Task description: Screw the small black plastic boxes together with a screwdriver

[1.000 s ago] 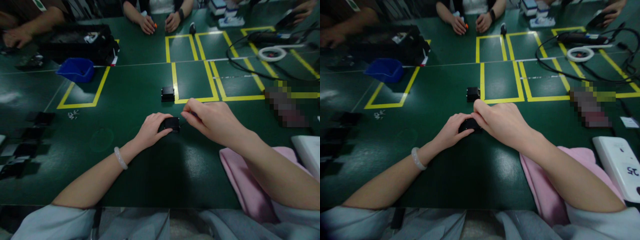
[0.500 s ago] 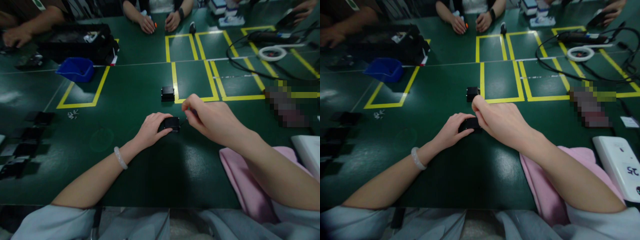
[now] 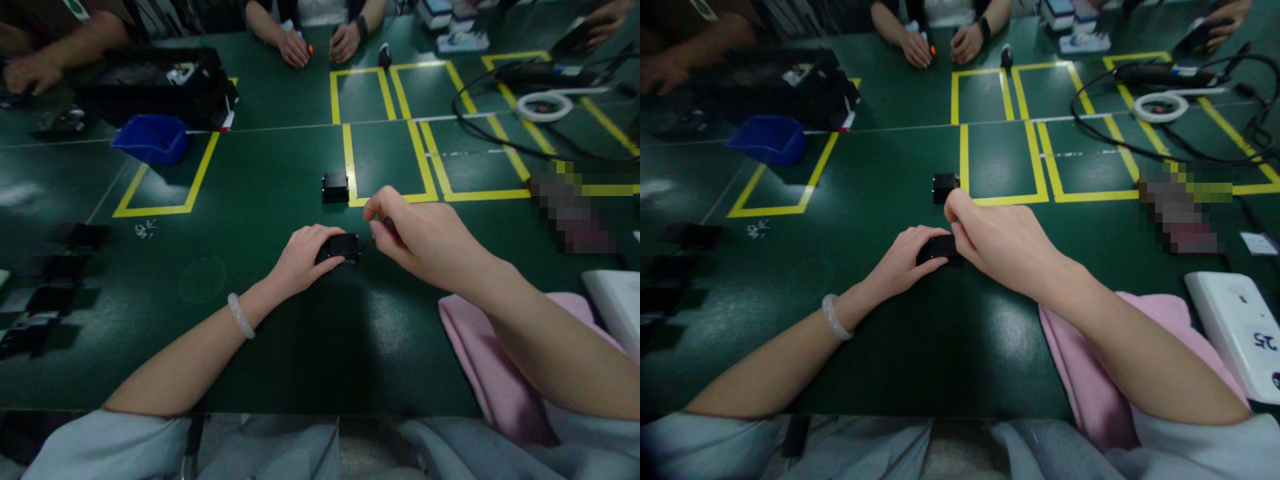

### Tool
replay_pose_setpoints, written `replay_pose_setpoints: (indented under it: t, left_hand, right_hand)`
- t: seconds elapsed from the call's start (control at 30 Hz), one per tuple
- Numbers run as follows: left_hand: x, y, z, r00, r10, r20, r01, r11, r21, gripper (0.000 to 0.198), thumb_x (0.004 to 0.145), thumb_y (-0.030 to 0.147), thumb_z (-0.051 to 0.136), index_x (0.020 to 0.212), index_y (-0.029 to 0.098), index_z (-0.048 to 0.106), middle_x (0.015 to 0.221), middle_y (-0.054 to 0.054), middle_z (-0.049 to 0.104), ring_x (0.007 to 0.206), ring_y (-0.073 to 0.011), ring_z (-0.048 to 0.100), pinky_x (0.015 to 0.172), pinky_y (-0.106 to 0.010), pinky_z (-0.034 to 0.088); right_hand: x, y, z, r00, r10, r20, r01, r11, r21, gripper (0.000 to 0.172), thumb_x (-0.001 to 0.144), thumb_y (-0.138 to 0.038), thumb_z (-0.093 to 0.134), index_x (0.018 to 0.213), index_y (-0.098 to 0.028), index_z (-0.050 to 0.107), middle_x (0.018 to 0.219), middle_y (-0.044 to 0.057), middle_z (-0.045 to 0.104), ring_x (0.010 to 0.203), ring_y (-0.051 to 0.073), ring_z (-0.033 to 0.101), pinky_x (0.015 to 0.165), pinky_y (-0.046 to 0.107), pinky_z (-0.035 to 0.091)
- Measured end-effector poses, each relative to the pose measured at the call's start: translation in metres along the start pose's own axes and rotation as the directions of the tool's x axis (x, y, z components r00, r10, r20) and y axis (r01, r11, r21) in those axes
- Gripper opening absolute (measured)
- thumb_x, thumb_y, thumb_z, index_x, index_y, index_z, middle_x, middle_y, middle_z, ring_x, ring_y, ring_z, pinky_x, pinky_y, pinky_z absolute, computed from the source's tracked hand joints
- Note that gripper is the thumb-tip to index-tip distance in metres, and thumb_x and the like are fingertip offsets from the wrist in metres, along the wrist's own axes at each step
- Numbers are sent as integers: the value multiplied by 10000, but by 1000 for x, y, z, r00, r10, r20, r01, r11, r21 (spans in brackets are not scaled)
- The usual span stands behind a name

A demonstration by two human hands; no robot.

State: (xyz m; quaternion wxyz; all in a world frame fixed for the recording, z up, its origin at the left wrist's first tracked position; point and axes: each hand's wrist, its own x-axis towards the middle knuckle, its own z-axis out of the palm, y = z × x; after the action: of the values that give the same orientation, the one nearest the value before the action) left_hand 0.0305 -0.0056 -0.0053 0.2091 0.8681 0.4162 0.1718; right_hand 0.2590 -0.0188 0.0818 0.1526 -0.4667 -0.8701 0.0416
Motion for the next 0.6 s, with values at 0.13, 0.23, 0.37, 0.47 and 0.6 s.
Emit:
replay_pose_setpoints:
  t: [0.13, 0.23, 0.37, 0.47, 0.6]
  left_hand:
    - [0, -1, 1, 1000, 8, -7, -8, 1000, 3, 372, 982, 405, 575, 1282, 192, 519, 1204, -76, 632, 1091, -252, 559, 932, -382, 411]
    - [-1, 0, 1, 1000, 3, -2, -3, 1000, 2, 365, 981, 390, 580, 1285, 197, 521, 1214, -73, 629, 1100, -250, 559, 936, -382, 410]
    - [0, 0, 0, 1000, -1, 0, 1, 1000, 5, 358, 979, 386, 583, 1280, 202, 526, 1216, -71, 629, 1102, -250, 559, 935, -382, 413]
    - [0, 0, 1, 1000, 2, -3, -2, 1000, 5, 373, 979, 397, 578, 1288, 197, 517, 1230, -77, 625, 1112, -254, 557, 944, -387, 411]
    - [0, 0, 0, 1000, -5, 2, 5, 1000, -1, 364, 986, 411, 563, 1278, 198, 523, 1224, -78, 631, 1110, -256, 559, 948, -390, 412]
  right_hand:
    - [0, -1, -1, 999, -7, 34, 8, 1000, -30, 270, 994, -370, 404, 1011, -168, 582, 689, 4, 644, 580, 152, 587, 532, 254, 275]
    - [-1, -1, -1, 999, -5, 33, 6, 1000, -28, 258, 995, -331, 386, 1023, -165, 581, 677, 1, 633, 567, 146, 579, 533, 253, 279]
    - [-1, 0, 0, 1000, -9, -7, 9, 1000, 3, 204, 949, -245, 430, 1093, -167, 551, 709, -14, 642, 560, 134, 564, 524, 244, 279]
    - [-1, 1, 0, 1000, -14, 6, 14, 1000, 9, 194, 962, -276, 432, 1069, -166, 551, 706, -13, 642, 565, 136, 569, 529, 245, 279]
    - [-1, 1, -1, 999, -30, 25, 30, 1000, 0, 259, 996, -374, 407, 1000, -170, 568, 674, -7, 630, 567, 141, 574, 532, 245, 276]
